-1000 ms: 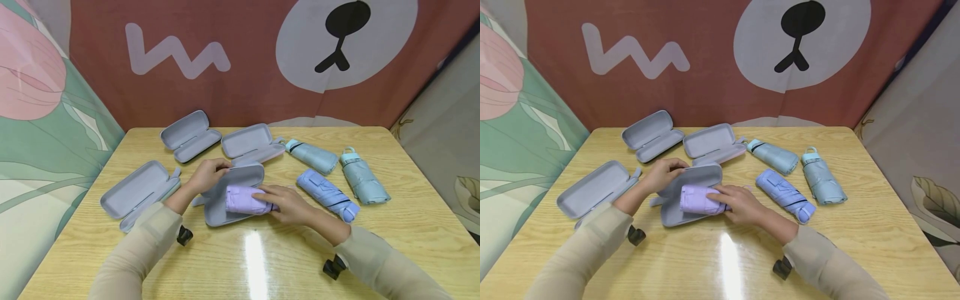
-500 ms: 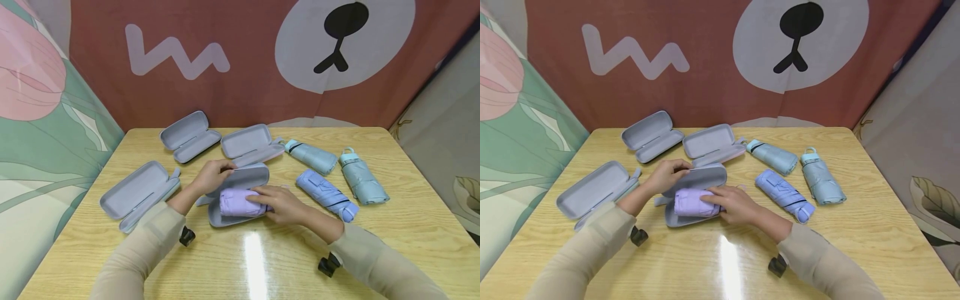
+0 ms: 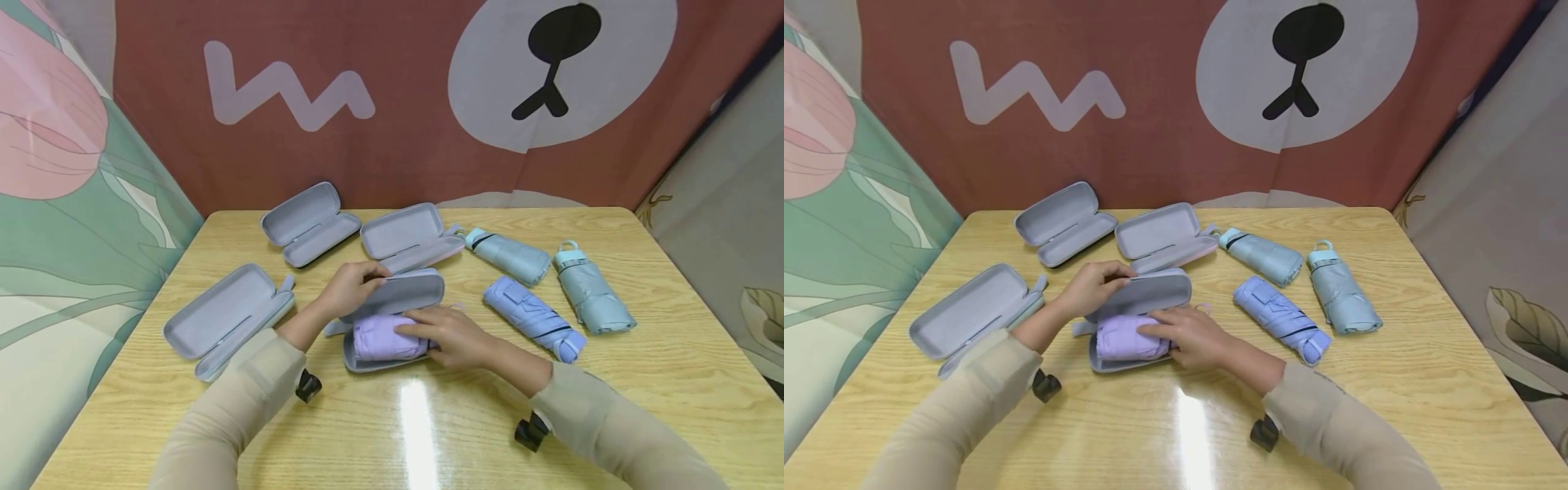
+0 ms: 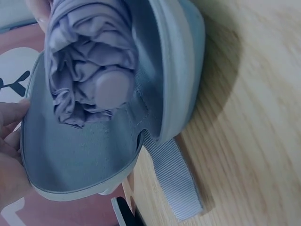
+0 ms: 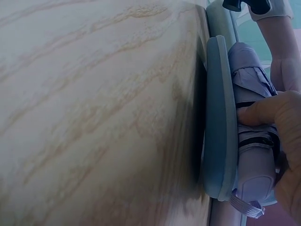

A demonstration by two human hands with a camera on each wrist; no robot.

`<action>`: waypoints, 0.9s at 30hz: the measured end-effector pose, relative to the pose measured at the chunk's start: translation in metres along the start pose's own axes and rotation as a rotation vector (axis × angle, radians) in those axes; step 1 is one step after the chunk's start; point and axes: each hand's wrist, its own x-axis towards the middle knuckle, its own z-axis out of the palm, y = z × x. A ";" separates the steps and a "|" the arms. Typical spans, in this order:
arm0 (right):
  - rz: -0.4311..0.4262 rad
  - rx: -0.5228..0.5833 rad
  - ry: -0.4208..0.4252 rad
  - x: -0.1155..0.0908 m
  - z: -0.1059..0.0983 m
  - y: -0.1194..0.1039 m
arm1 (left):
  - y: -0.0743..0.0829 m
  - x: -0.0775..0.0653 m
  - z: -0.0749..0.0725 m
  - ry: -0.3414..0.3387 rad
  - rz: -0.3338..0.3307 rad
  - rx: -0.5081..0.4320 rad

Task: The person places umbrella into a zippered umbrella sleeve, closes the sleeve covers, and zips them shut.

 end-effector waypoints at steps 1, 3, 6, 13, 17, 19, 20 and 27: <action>-0.001 0.002 -0.006 0.000 0.001 0.000 | 0.000 0.000 0.000 -0.001 0.000 -0.002; -0.001 0.002 -0.018 0.000 0.002 0.000 | 0.000 0.000 0.000 -0.002 -0.002 -0.010; -0.002 0.006 -0.029 0.000 0.004 0.000 | 0.000 0.001 0.000 -0.004 -0.010 -0.018; -0.021 0.012 -0.038 0.002 0.008 0.002 | -0.001 0.002 0.000 -0.006 -0.014 -0.014; -0.024 0.014 -0.051 0.005 0.009 0.001 | -0.002 0.003 0.000 -0.013 -0.010 -0.013; -0.022 0.016 -0.062 0.006 0.010 0.001 | -0.001 0.003 0.000 -0.014 -0.011 -0.017; -0.017 0.018 -0.069 0.007 0.010 0.001 | -0.001 0.003 0.000 -0.014 -0.012 -0.018; 0.015 0.034 -0.103 0.008 0.011 0.001 | 0.001 0.003 -0.001 -0.015 -0.004 -0.018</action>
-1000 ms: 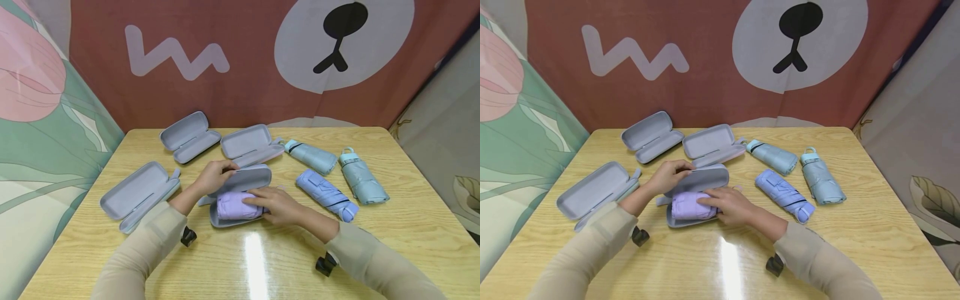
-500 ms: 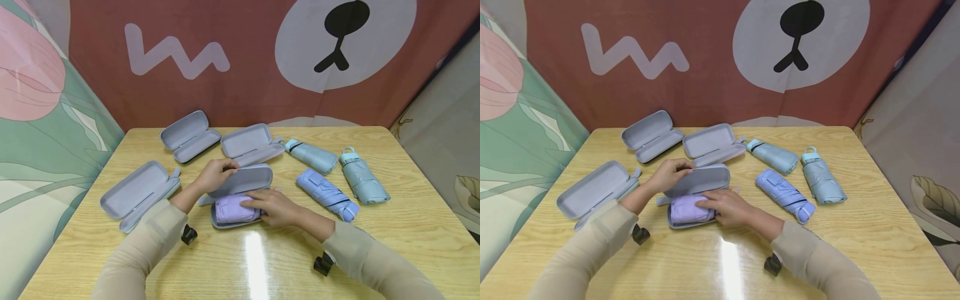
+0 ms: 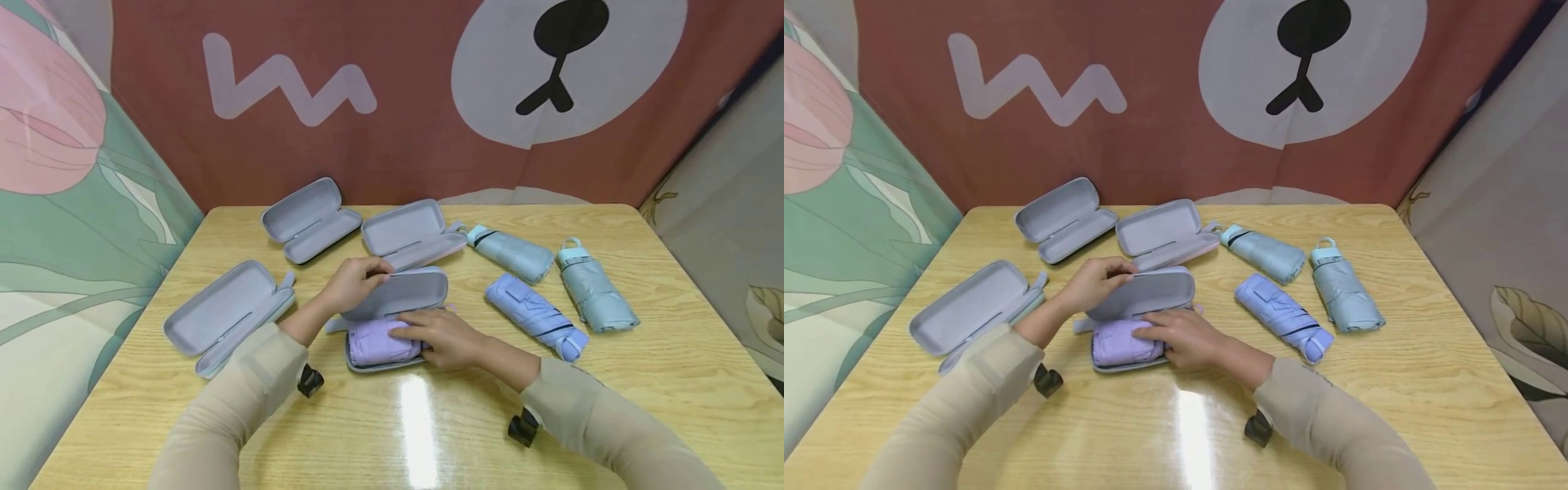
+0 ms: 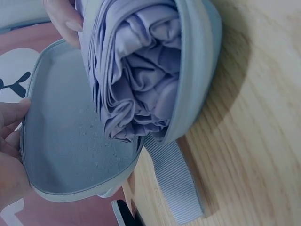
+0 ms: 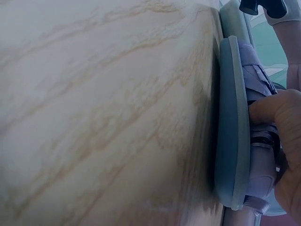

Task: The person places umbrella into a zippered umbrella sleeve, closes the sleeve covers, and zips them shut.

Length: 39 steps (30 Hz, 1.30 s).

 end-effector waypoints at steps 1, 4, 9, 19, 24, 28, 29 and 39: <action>0.003 0.003 -0.002 0.000 0.000 0.000 | 0.000 0.000 0.000 -0.001 0.000 -0.001; 0.007 0.017 -0.007 0.000 0.001 0.001 | 0.000 0.001 0.001 -0.002 -0.006 -0.003; 0.012 0.043 -0.012 -0.001 0.004 0.003 | -0.001 0.002 0.001 -0.007 -0.013 -0.005; 0.016 0.086 -0.029 -0.004 0.007 0.007 | -0.001 0.002 0.001 -0.025 -0.018 0.005; 0.026 0.095 -0.029 -0.007 0.008 0.011 | -0.005 0.002 -0.001 -0.045 -0.042 0.011; 0.068 0.107 -0.028 -0.012 0.007 0.014 | -0.009 0.000 -0.004 -0.053 -0.055 0.000; 0.080 0.112 -0.025 -0.013 0.006 0.014 | -0.010 -0.001 -0.005 -0.051 -0.058 -0.007; 0.190 0.156 0.068 -0.032 -0.002 0.020 | -0.015 -0.010 -0.008 -0.053 -0.108 -0.074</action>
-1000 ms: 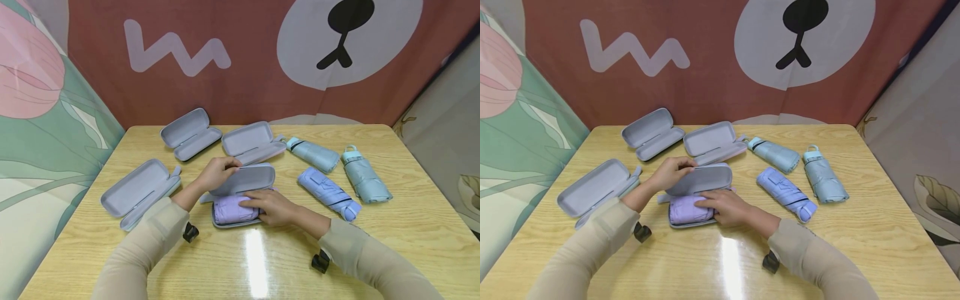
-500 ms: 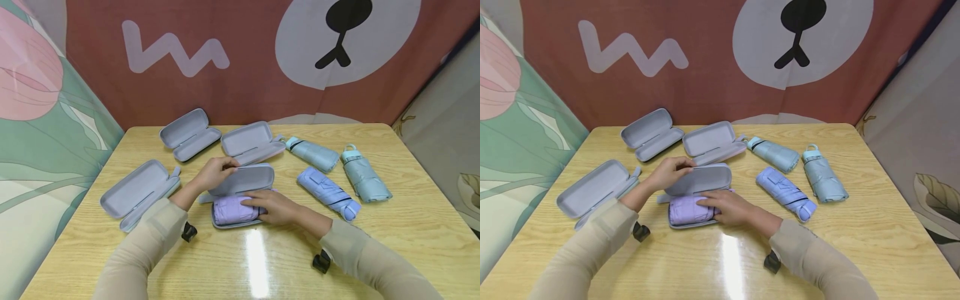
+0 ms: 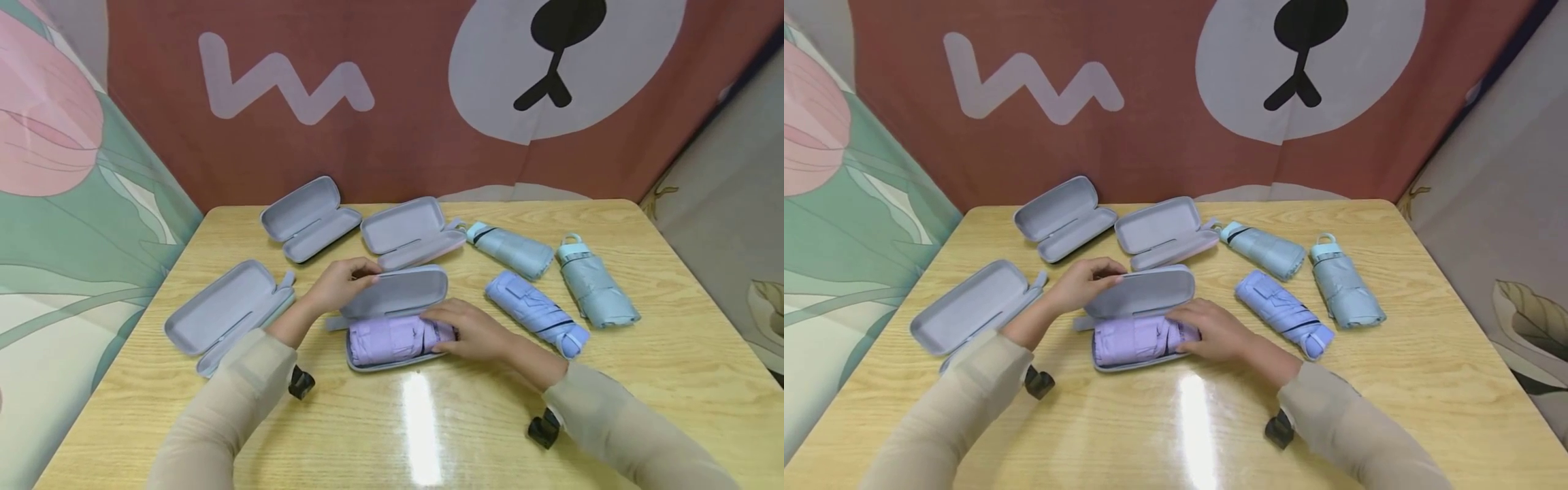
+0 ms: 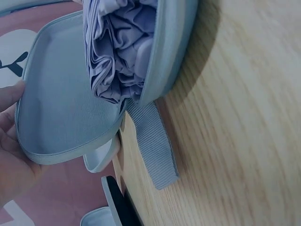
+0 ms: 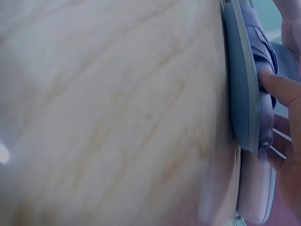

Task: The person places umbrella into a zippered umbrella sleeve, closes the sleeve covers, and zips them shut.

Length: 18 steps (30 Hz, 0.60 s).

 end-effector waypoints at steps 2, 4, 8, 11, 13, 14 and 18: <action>0.038 -0.003 0.013 -0.004 -0.003 0.002 | 0.001 0.000 0.000 0.000 -0.004 0.001; 0.084 0.006 0.024 -0.006 -0.004 0.005 | 0.002 -0.001 0.000 0.002 -0.003 0.004; 0.147 0.064 0.052 -0.011 -0.005 0.010 | 0.001 -0.002 -0.001 0.006 -0.004 0.002; 0.171 0.118 0.083 -0.013 -0.005 0.012 | -0.001 -0.004 -0.001 0.010 -0.009 -0.001; 0.195 0.169 0.109 -0.015 -0.005 0.012 | -0.001 -0.004 0.000 0.016 -0.013 0.000; 0.211 0.187 0.124 -0.015 -0.004 0.011 | 0.000 -0.005 0.000 0.019 -0.014 -0.001; 0.276 0.262 0.174 -0.016 -0.004 0.009 | 0.002 -0.005 0.001 0.026 -0.020 -0.006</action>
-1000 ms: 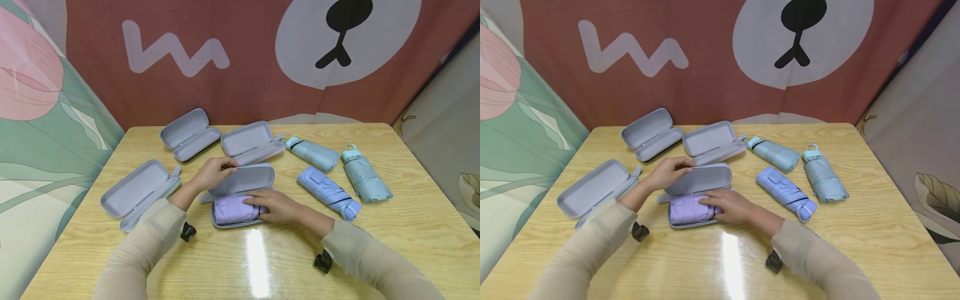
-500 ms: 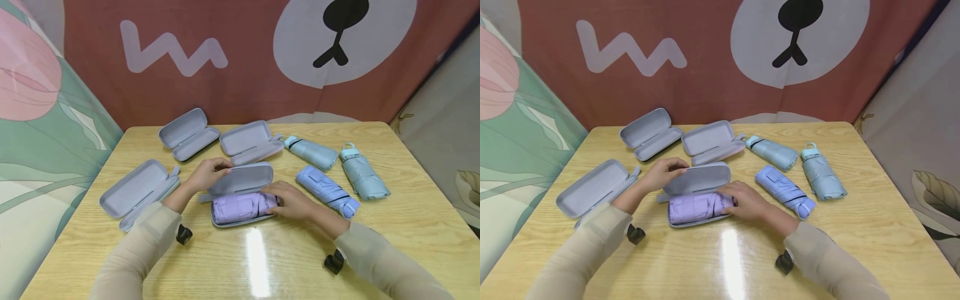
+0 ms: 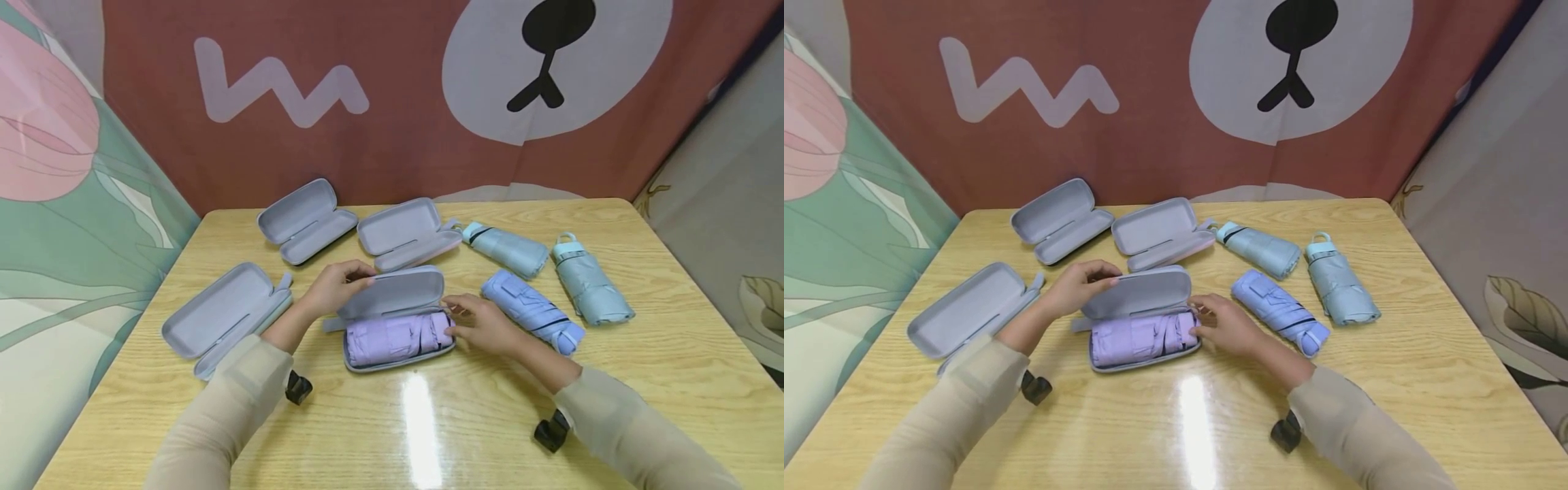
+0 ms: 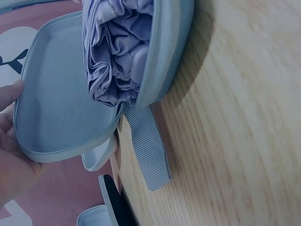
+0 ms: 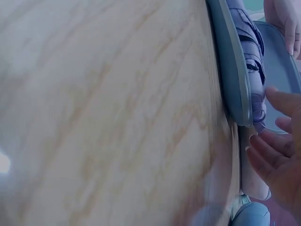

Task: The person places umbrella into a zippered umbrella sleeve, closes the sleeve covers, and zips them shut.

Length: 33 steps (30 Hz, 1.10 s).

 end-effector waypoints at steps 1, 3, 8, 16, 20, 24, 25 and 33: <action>0.013 0.006 0.011 0.000 0.000 0.000 | 0.000 0.000 0.000 0.000 -0.001 -0.002; 0.027 0.029 0.027 0.001 0.001 -0.001 | 0.001 -0.001 0.000 0.002 -0.002 -0.003; 0.022 0.032 0.061 0.003 0.005 -0.004 | 0.001 -0.002 0.001 0.004 -0.008 -0.013; 0.078 -0.036 0.068 0.008 0.009 -0.012 | 0.003 -0.002 0.004 0.027 0.021 0.005; 0.103 -0.078 0.041 0.011 0.011 -0.015 | 0.002 -0.002 0.007 0.043 0.045 0.011; 0.104 -0.089 0.031 0.012 0.012 -0.017 | 0.001 -0.003 0.008 0.049 0.051 -0.013; 0.117 -0.072 0.028 0.013 0.011 -0.017 | 0.001 -0.003 0.008 0.047 0.045 -0.024; 0.342 0.141 0.071 0.016 0.010 -0.013 | -0.003 -0.009 0.002 -0.043 -0.090 -0.091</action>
